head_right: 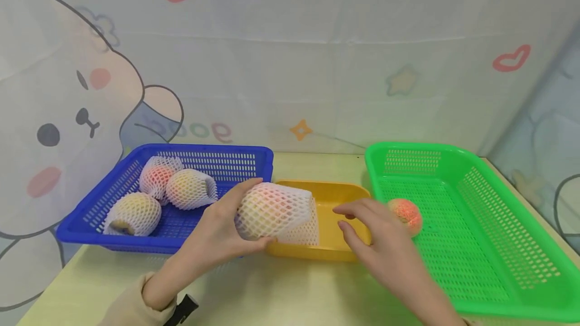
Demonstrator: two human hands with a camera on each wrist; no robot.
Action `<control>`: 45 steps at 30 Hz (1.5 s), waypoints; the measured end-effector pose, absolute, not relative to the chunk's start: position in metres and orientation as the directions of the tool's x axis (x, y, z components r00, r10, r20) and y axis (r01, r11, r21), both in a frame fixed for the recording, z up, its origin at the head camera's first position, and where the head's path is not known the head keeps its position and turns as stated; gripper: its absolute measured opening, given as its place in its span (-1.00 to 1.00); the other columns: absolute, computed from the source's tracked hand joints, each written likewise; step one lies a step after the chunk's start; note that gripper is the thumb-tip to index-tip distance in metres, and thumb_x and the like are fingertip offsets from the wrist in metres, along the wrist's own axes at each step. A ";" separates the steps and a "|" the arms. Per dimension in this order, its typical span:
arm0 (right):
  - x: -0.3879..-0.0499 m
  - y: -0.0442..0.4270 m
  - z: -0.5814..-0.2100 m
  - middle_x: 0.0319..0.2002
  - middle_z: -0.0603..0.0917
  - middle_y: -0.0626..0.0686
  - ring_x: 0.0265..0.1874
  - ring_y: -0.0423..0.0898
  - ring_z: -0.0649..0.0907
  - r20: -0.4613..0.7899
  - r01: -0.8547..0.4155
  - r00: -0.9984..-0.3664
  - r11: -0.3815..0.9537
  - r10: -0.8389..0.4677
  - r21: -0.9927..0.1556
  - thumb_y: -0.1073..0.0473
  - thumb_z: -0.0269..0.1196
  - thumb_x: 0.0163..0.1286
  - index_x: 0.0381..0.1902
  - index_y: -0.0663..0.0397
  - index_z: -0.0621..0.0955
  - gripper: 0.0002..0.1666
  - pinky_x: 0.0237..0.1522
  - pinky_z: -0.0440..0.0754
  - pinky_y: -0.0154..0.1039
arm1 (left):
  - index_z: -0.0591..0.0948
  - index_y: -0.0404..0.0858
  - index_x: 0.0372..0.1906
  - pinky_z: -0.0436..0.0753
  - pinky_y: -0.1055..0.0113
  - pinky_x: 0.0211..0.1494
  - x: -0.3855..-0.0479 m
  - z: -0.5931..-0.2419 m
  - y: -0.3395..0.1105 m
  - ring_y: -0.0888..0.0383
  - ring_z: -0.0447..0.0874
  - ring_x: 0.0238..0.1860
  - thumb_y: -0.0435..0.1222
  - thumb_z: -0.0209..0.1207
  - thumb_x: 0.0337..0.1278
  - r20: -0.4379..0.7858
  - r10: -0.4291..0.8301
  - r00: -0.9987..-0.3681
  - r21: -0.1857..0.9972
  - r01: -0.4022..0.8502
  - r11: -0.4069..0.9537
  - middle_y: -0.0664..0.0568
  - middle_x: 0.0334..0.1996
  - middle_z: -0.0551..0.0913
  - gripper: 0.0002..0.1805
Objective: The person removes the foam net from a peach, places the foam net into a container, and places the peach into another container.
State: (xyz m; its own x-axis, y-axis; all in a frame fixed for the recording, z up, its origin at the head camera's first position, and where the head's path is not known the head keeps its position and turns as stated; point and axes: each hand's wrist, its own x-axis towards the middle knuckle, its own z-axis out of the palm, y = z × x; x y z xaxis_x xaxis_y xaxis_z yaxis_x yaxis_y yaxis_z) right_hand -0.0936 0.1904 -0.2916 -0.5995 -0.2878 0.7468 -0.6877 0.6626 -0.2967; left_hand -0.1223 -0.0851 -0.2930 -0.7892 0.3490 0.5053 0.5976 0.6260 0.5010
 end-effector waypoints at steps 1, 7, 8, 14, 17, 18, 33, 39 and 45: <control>-0.093 0.189 -0.292 -0.26 0.71 -0.14 -0.25 -0.30 0.58 0.753 -0.701 -0.590 0.647 -0.292 -0.298 0.51 0.37 -0.03 -0.13 0.00 0.69 -0.51 -0.10 0.43 -0.60 | 0.31 -0.12 0.34 0.69 0.20 -0.04 -0.122 -0.293 -0.085 0.05 0.63 0.04 -0.11 0.51 -0.42 0.502 0.355 -0.788 0.504 0.601 0.621 -0.07 0.18 0.53 0.02; -0.091 0.179 -0.291 -0.22 0.69 -0.16 -0.19 -0.31 0.60 0.752 -0.742 -0.575 0.591 -0.321 -0.315 0.53 0.35 -0.01 -0.10 -0.05 0.67 -0.48 -0.08 0.46 -0.64 | 0.32 -0.12 0.34 0.68 0.21 0.00 -0.121 -0.295 -0.082 0.07 0.62 0.06 -0.10 0.51 -0.42 0.484 0.388 -0.784 0.516 0.614 0.597 -0.04 0.19 0.53 0.01; -0.090 0.178 -0.291 -0.21 0.68 -0.16 -0.17 -0.31 0.60 0.746 -0.747 -0.579 0.581 -0.330 -0.323 0.52 0.35 0.01 -0.09 -0.05 0.67 -0.48 -0.06 0.46 -0.64 | 0.32 -0.11 0.34 0.68 0.21 0.00 -0.120 -0.295 -0.082 0.08 0.62 0.07 -0.10 0.52 -0.42 0.480 0.392 -0.785 0.519 0.614 0.595 -0.04 0.19 0.53 0.01; -0.091 0.172 -0.296 -0.17 0.68 -0.09 -0.10 -0.30 0.59 0.747 -0.788 -0.558 0.512 -0.361 -0.341 0.53 0.33 0.03 -0.13 0.01 0.66 -0.54 0.02 0.46 -0.63 | 0.32 -0.09 0.34 0.66 0.19 0.06 -0.117 -0.296 -0.081 0.09 0.60 0.12 -0.08 0.53 -0.44 0.465 0.399 -0.790 0.529 0.610 0.590 -0.01 0.21 0.52 0.03; -0.094 0.171 -0.299 -0.17 0.69 -0.10 -0.11 -0.28 0.61 0.779 -0.818 -0.512 0.483 -0.361 -0.314 0.52 0.31 0.05 -0.13 0.01 0.66 -0.56 0.03 0.47 -0.61 | 0.32 -0.08 0.35 0.66 0.18 0.05 -0.116 -0.296 -0.080 0.09 0.60 0.10 -0.06 0.53 -0.44 0.462 0.404 -0.790 0.528 0.611 0.590 -0.02 0.21 0.53 0.04; -0.095 0.170 -0.299 -0.18 0.69 -0.10 -0.11 -0.28 0.61 0.790 -0.827 -0.496 0.473 -0.361 -0.304 0.48 0.31 0.11 -0.13 0.01 0.66 -0.61 0.04 0.48 -0.60 | 0.32 -0.07 0.35 0.66 0.18 0.05 -0.116 -0.296 -0.080 0.09 0.61 0.09 -0.05 0.53 -0.44 0.460 0.407 -0.789 0.527 0.612 0.590 -0.02 0.21 0.53 0.03; -0.097 0.171 -0.307 -0.26 0.66 0.00 -0.15 -0.32 0.57 0.797 -0.829 -0.495 0.463 -0.346 -0.314 0.00 0.00 0.48 -0.17 0.19 0.62 -0.60 0.18 0.41 -0.58 | 0.31 -0.15 0.35 0.65 0.24 0.06 -0.116 -0.297 -0.079 0.10 0.62 0.08 -0.04 0.53 -0.40 0.453 0.490 -0.744 0.507 0.668 0.545 -0.03 0.18 0.55 0.04; -0.096 0.175 -0.309 -0.24 0.66 0.00 -0.15 -0.35 0.57 0.760 -0.817 -0.539 0.444 -0.362 -0.368 0.22 0.22 0.35 -0.14 0.19 0.61 -0.82 0.03 0.47 -0.61 | 0.29 -0.14 0.37 0.66 0.30 0.04 -0.115 -0.298 -0.080 0.11 0.63 0.05 -0.04 0.53 -0.37 0.439 0.539 -0.719 0.502 0.694 0.516 -0.01 0.17 0.55 0.04; -0.098 0.174 -0.308 -0.22 0.65 -0.01 -0.16 -0.31 0.56 0.745 -0.835 -0.532 0.400 -0.403 -0.379 0.24 0.26 0.28 -0.12 0.13 0.61 -0.79 0.06 0.46 -0.58 | 0.29 -0.14 0.36 0.65 0.33 0.02 -0.116 -0.300 -0.079 0.12 0.62 0.03 -0.05 0.52 -0.35 0.447 0.560 -0.697 0.514 0.713 0.477 0.00 0.15 0.56 0.03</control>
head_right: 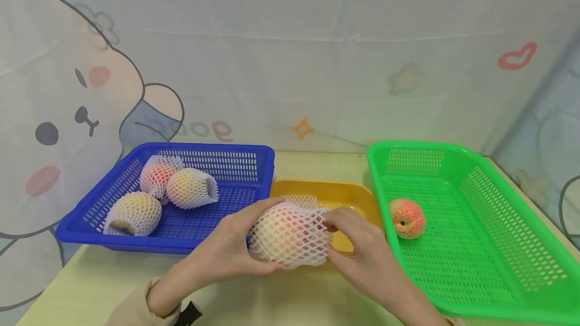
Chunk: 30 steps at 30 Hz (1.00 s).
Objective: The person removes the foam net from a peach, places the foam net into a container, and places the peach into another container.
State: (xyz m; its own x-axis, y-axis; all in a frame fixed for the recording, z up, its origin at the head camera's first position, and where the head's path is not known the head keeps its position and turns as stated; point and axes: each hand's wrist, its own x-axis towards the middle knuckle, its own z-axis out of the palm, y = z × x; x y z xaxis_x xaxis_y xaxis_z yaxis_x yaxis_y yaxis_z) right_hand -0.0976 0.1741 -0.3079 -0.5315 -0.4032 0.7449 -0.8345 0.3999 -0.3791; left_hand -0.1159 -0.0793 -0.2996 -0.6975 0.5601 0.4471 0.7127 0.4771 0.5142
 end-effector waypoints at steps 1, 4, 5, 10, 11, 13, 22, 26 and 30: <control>-0.098 0.174 -0.308 -0.21 0.65 -0.02 -0.16 -0.31 0.56 0.744 -0.837 -0.529 0.396 -0.408 -0.378 0.22 0.28 0.27 -0.11 0.12 0.61 -0.77 0.04 0.47 -0.58 | 0.30 -0.14 0.36 0.65 0.33 0.03 -0.116 -0.300 -0.079 0.13 0.62 0.04 -0.05 0.52 -0.35 0.448 0.558 -0.699 0.521 0.711 0.473 0.01 0.15 0.56 0.03; -0.097 0.172 -0.308 -0.18 0.65 -0.05 -0.16 -0.31 0.55 0.737 -0.835 -0.529 0.411 -0.420 -0.365 0.37 0.34 0.08 -0.06 0.08 0.60 -0.59 -0.01 0.49 -0.58 | 0.31 -0.11 0.35 0.64 0.34 0.04 -0.116 -0.300 -0.079 0.15 0.62 0.04 -0.06 0.53 -0.38 0.449 0.551 -0.704 0.542 0.705 0.458 0.02 0.16 0.56 0.02; -0.096 0.172 -0.308 -0.17 0.64 -0.06 -0.16 -0.31 0.55 0.734 -0.833 -0.531 0.421 -0.423 -0.359 0.43 0.36 -0.03 -0.04 0.08 0.59 -0.48 -0.01 0.49 -0.58 | 0.31 -0.09 0.35 0.64 0.35 0.04 -0.116 -0.300 -0.079 0.16 0.62 0.04 -0.06 0.54 -0.38 0.448 0.550 -0.705 0.548 0.702 0.454 0.03 0.16 0.56 0.02; -0.093 0.170 -0.309 -0.07 0.63 -0.04 -0.12 -0.31 0.56 0.695 -0.796 -0.578 0.483 -0.428 -0.364 0.46 0.43 -0.21 0.03 0.07 0.56 -0.28 0.00 0.48 -0.61 | 0.29 0.01 0.35 0.63 0.37 0.03 -0.117 -0.300 -0.078 0.20 0.62 0.02 -0.03 0.53 -0.37 0.437 0.551 -0.711 0.567 0.693 0.444 0.08 0.15 0.57 0.01; -0.093 0.170 -0.310 -0.05 0.63 -0.03 -0.11 -0.30 0.56 0.690 -0.792 -0.583 0.489 -0.429 -0.366 0.45 0.45 -0.21 0.04 0.08 0.55 -0.27 0.00 0.48 -0.61 | 0.29 0.02 0.35 0.63 0.36 0.03 -0.117 -0.300 -0.078 0.20 0.62 0.02 -0.02 0.53 -0.37 0.437 0.550 -0.711 0.567 0.693 0.446 0.08 0.14 0.57 0.02; -0.092 0.169 -0.311 -0.03 0.62 -0.03 -0.10 -0.29 0.57 0.675 -0.781 -0.599 0.501 -0.431 -0.373 0.42 0.47 -0.21 0.04 0.07 0.55 -0.26 0.01 0.49 -0.60 | 0.29 0.05 0.35 0.63 0.36 0.02 -0.116 -0.300 -0.077 0.21 0.61 0.02 -0.01 0.53 -0.37 0.434 0.548 -0.716 0.572 0.688 0.446 0.10 0.14 0.57 0.01; -0.092 0.167 -0.313 -0.07 0.59 -0.06 -0.14 -0.29 0.55 0.688 -0.799 -0.576 0.484 -0.442 -0.357 0.36 0.50 -0.28 0.04 0.07 0.51 -0.21 -0.02 0.48 -0.60 | 0.28 0.16 0.36 0.63 0.37 0.01 -0.116 -0.301 -0.075 0.24 0.61 0.00 0.01 0.52 -0.36 0.432 0.540 -0.722 0.602 0.677 0.424 0.16 0.12 0.58 0.01; -0.092 0.166 -0.314 -0.05 0.59 -0.05 -0.11 -0.26 0.54 0.693 -0.803 -0.569 0.483 -0.444 -0.350 0.33 0.51 -0.30 0.07 0.05 0.51 -0.17 0.02 0.44 -0.62 | 0.27 0.18 0.36 0.63 0.38 0.00 -0.115 -0.302 -0.075 0.24 0.62 0.00 0.01 0.53 -0.37 0.431 0.536 -0.726 0.607 0.672 0.424 0.15 0.12 0.57 0.02; -0.090 0.167 -0.314 0.03 0.58 -0.06 -0.02 -0.27 0.53 0.665 -0.779 -0.598 0.518 -0.448 -0.352 0.27 0.54 -0.30 0.15 0.02 0.48 -0.08 0.07 0.44 -0.59 | 0.27 0.19 0.36 0.64 0.38 -0.02 -0.114 -0.301 -0.074 0.23 0.63 -0.03 0.00 0.52 -0.34 0.422 0.537 -0.731 0.627 0.663 0.409 0.15 0.13 0.58 0.01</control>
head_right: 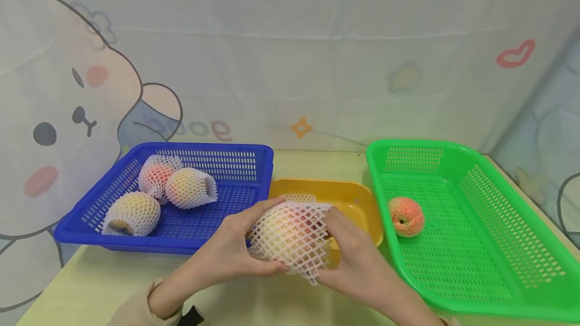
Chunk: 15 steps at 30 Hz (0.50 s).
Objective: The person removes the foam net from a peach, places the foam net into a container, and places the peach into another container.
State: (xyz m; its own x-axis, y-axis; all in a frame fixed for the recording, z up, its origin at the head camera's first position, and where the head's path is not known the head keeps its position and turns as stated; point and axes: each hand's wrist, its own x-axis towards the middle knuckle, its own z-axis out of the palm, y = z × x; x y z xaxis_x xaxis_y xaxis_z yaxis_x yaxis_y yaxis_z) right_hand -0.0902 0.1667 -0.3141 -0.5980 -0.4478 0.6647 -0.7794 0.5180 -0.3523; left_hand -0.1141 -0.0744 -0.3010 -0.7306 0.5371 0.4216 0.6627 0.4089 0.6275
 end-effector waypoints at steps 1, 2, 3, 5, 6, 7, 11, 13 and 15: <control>-0.090 0.167 -0.314 0.06 0.57 -0.06 -0.01 -0.27 0.53 0.657 -0.772 -0.607 0.528 -0.448 -0.354 0.26 0.54 -0.30 0.17 0.00 0.47 -0.06 0.07 0.45 -0.56 | 0.27 0.20 0.36 0.64 0.38 -0.03 -0.114 -0.301 -0.074 0.23 0.63 -0.03 0.00 0.52 -0.33 0.419 0.538 -0.732 0.635 0.659 0.403 0.15 0.13 0.58 0.00; -0.089 0.166 -0.313 0.07 0.57 -0.07 0.01 -0.28 0.53 0.650 -0.766 -0.614 0.536 -0.447 -0.355 0.25 0.54 -0.30 0.19 -0.01 0.46 -0.04 0.07 0.47 -0.54 | 0.27 0.20 0.36 0.64 0.38 -0.03 -0.114 -0.300 -0.074 0.23 0.63 -0.03 0.00 0.52 -0.33 0.416 0.538 -0.733 0.641 0.656 0.399 0.15 0.13 0.58 0.00; -0.088 0.166 -0.313 0.09 0.56 -0.07 0.02 -0.28 0.53 0.643 -0.759 -0.623 0.544 -0.446 -0.357 0.24 0.55 -0.29 0.21 -0.02 0.46 -0.03 0.06 0.49 -0.51 | 0.27 0.20 0.36 0.64 0.38 -0.03 -0.113 -0.300 -0.074 0.23 0.63 -0.04 0.00 0.52 -0.33 0.413 0.537 -0.736 0.647 0.652 0.396 0.15 0.13 0.58 0.00; -0.087 0.166 -0.311 0.12 0.55 -0.08 0.04 -0.28 0.52 0.627 -0.745 -0.640 0.559 -0.445 -0.363 0.21 0.56 -0.27 0.25 -0.05 0.43 0.01 0.03 0.54 -0.43 | 0.28 0.20 0.36 0.63 0.37 -0.01 -0.112 -0.299 -0.074 0.23 0.63 -0.03 -0.01 0.52 -0.33 0.404 0.534 -0.742 0.661 0.641 0.390 0.16 0.14 0.57 -0.01; -0.086 0.166 -0.311 0.13 0.54 -0.09 0.05 -0.28 0.52 0.617 -0.736 -0.649 0.569 -0.444 -0.365 0.19 0.56 -0.26 0.26 -0.07 0.42 0.02 0.02 0.56 -0.39 | 0.29 0.19 0.36 0.63 0.37 0.00 -0.112 -0.298 -0.074 0.23 0.63 -0.02 -0.01 0.52 -0.33 0.397 0.532 -0.748 0.669 0.633 0.390 0.16 0.16 0.57 -0.01; -0.085 0.166 -0.311 0.14 0.54 -0.10 0.06 -0.28 0.52 0.611 -0.731 -0.655 0.577 -0.444 -0.365 0.17 0.57 -0.26 0.27 -0.08 0.42 0.03 0.01 0.58 -0.35 | 0.29 0.19 0.36 0.63 0.37 0.01 -0.111 -0.298 -0.074 0.23 0.63 -0.01 -0.02 0.52 -0.34 0.386 0.530 -0.755 0.681 0.621 0.389 0.16 0.17 0.56 -0.01; -0.083 0.165 -0.310 0.14 0.54 -0.11 0.05 -0.28 0.52 0.583 -0.706 -0.683 0.601 -0.440 -0.374 0.12 0.58 -0.24 0.30 -0.11 0.38 0.06 -0.03 0.62 -0.25 | 0.33 0.15 0.36 0.61 0.37 0.05 -0.109 -0.296 -0.074 0.22 0.62 0.03 -0.03 0.54 -0.36 0.346 0.521 -0.780 0.715 0.579 0.392 0.14 0.26 0.50 0.00; -0.082 0.165 -0.311 0.13 0.55 -0.10 0.03 -0.27 0.53 0.569 -0.693 -0.698 0.610 -0.435 -0.385 0.11 0.58 -0.24 0.30 -0.11 0.37 0.07 -0.04 0.64 -0.22 | 0.34 0.12 0.36 0.60 0.37 0.07 -0.108 -0.296 -0.073 0.22 0.61 0.05 -0.02 0.55 -0.38 0.329 0.517 -0.790 0.725 0.562 0.399 0.12 0.28 0.48 0.01; -0.081 0.164 -0.311 0.11 0.55 -0.10 0.01 -0.27 0.54 0.557 -0.681 -0.712 0.615 -0.428 -0.398 0.10 0.58 -0.25 0.30 -0.11 0.36 0.08 -0.06 0.65 -0.22 | 0.34 0.09 0.37 0.59 0.36 0.10 -0.107 -0.296 -0.073 0.22 0.61 0.07 -0.02 0.55 -0.39 0.323 0.518 -0.792 0.726 0.559 0.401 0.11 0.29 0.48 0.02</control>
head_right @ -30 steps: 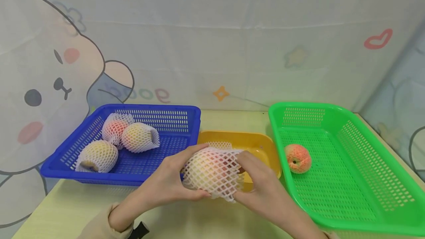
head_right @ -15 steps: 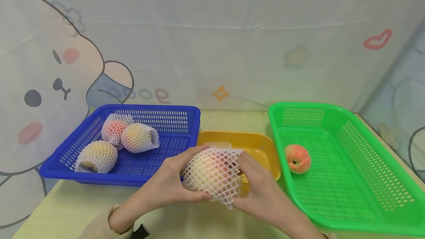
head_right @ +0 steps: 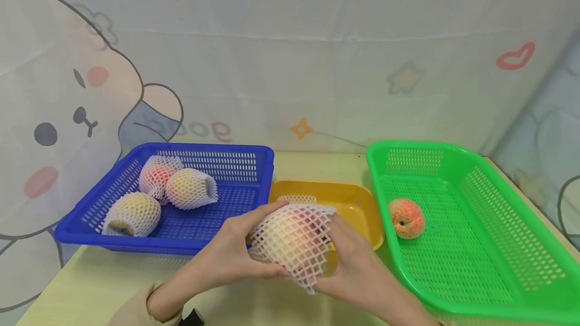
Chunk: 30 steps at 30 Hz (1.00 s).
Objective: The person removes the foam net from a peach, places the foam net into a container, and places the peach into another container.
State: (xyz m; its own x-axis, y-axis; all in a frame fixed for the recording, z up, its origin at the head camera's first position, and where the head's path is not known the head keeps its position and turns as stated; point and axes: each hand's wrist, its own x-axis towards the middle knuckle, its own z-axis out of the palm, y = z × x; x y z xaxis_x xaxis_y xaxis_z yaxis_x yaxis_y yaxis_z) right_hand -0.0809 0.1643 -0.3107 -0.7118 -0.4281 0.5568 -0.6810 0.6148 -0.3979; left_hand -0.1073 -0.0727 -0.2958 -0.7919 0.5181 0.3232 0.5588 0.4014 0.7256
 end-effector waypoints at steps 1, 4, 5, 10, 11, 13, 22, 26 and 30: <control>-0.080 0.164 -0.311 0.11 0.55 -0.09 0.01 -0.27 0.54 0.551 -0.676 -0.718 0.615 -0.425 -0.406 0.10 0.58 -0.26 0.31 -0.11 0.35 0.10 -0.06 0.66 -0.22 | 0.34 0.08 0.37 0.59 0.36 0.10 -0.107 -0.296 -0.072 0.22 0.60 0.07 -0.02 0.55 -0.40 0.320 0.519 -0.793 0.727 0.556 0.403 0.11 0.29 0.48 0.03; -0.080 0.164 -0.311 0.11 0.55 -0.08 0.03 -0.26 0.54 0.550 -0.678 -0.718 0.605 -0.426 -0.417 0.11 0.59 -0.27 0.31 -0.09 0.35 0.11 -0.05 0.65 -0.22 | 0.35 0.10 0.37 0.59 0.34 0.12 -0.106 -0.296 -0.071 0.23 0.60 0.08 -0.02 0.55 -0.42 0.324 0.522 -0.789 0.728 0.561 0.395 0.14 0.28 0.49 0.03; -0.079 0.164 -0.311 0.11 0.55 -0.09 0.03 -0.26 0.54 0.551 -0.678 -0.718 0.606 -0.425 -0.415 0.10 0.59 -0.27 0.31 -0.09 0.35 0.10 -0.05 0.65 -0.22 | 0.35 0.13 0.36 0.58 0.34 0.13 -0.105 -0.296 -0.071 0.23 0.60 0.08 -0.01 0.55 -0.42 0.328 0.524 -0.786 0.727 0.564 0.392 0.15 0.28 0.49 0.03; -0.079 0.163 -0.312 0.10 0.56 -0.07 0.02 -0.19 0.58 0.557 -0.678 -0.713 0.623 -0.427 -0.391 0.00 0.60 -0.26 0.27 -0.01 0.39 0.07 -0.05 0.67 -0.15 | 0.35 0.15 0.35 0.58 0.33 0.15 -0.104 -0.297 -0.070 0.23 0.60 0.08 -0.02 0.56 -0.44 0.357 0.528 -0.770 0.713 0.590 0.379 0.17 0.25 0.52 0.02; -0.078 0.163 -0.312 0.10 0.57 -0.06 0.02 -0.18 0.59 0.556 -0.677 -0.713 0.628 -0.427 -0.385 -0.02 0.60 -0.26 0.27 0.00 0.40 0.07 -0.05 0.67 -0.14 | 0.35 0.15 0.35 0.58 0.33 0.15 -0.104 -0.297 -0.069 0.23 0.60 0.08 -0.02 0.56 -0.44 0.360 0.529 -0.769 0.710 0.593 0.379 0.17 0.26 0.52 0.02; -0.078 0.163 -0.312 0.10 0.57 -0.06 0.02 -0.16 0.59 0.553 -0.674 -0.716 0.628 -0.426 -0.389 -0.05 0.60 -0.25 0.27 0.00 0.40 0.07 -0.05 0.67 -0.13 | 0.35 0.13 0.35 0.58 0.32 0.15 -0.104 -0.297 -0.069 0.22 0.60 0.09 -0.03 0.56 -0.44 0.368 0.531 -0.764 0.703 0.602 0.379 0.16 0.25 0.52 0.02; -0.078 0.162 -0.315 0.07 0.57 -0.06 -0.01 -0.18 0.59 0.580 -0.692 -0.693 0.621 -0.428 -0.369 0.00 0.61 -0.31 0.24 0.00 0.43 0.06 -0.06 0.67 -0.15 | 0.33 0.14 0.37 0.59 0.32 0.15 -0.103 -0.297 -0.070 0.24 0.60 0.09 0.01 0.54 -0.40 0.382 0.549 -0.744 0.676 0.630 0.382 0.16 0.24 0.53 0.02; -0.078 0.162 -0.314 0.08 0.57 -0.06 0.00 -0.17 0.59 0.593 -0.705 -0.676 0.618 -0.438 -0.347 -0.02 0.61 -0.32 0.23 0.02 0.44 0.06 -0.06 0.67 -0.16 | 0.33 0.13 0.37 0.59 0.32 0.14 -0.104 -0.296 -0.071 0.24 0.60 0.08 0.00 0.54 -0.39 0.385 0.556 -0.737 0.671 0.637 0.380 0.17 0.23 0.54 0.01; -0.077 0.163 -0.312 0.11 0.55 -0.07 0.01 -0.18 0.58 0.589 -0.708 -0.674 0.620 -0.446 -0.340 -0.07 0.60 -0.27 0.26 0.00 0.42 0.07 -0.07 0.67 -0.20 | 0.34 0.11 0.37 0.59 0.33 0.13 -0.105 -0.296 -0.072 0.25 0.60 0.07 -0.01 0.54 -0.37 0.390 0.563 -0.729 0.663 0.647 0.378 0.16 0.22 0.55 0.00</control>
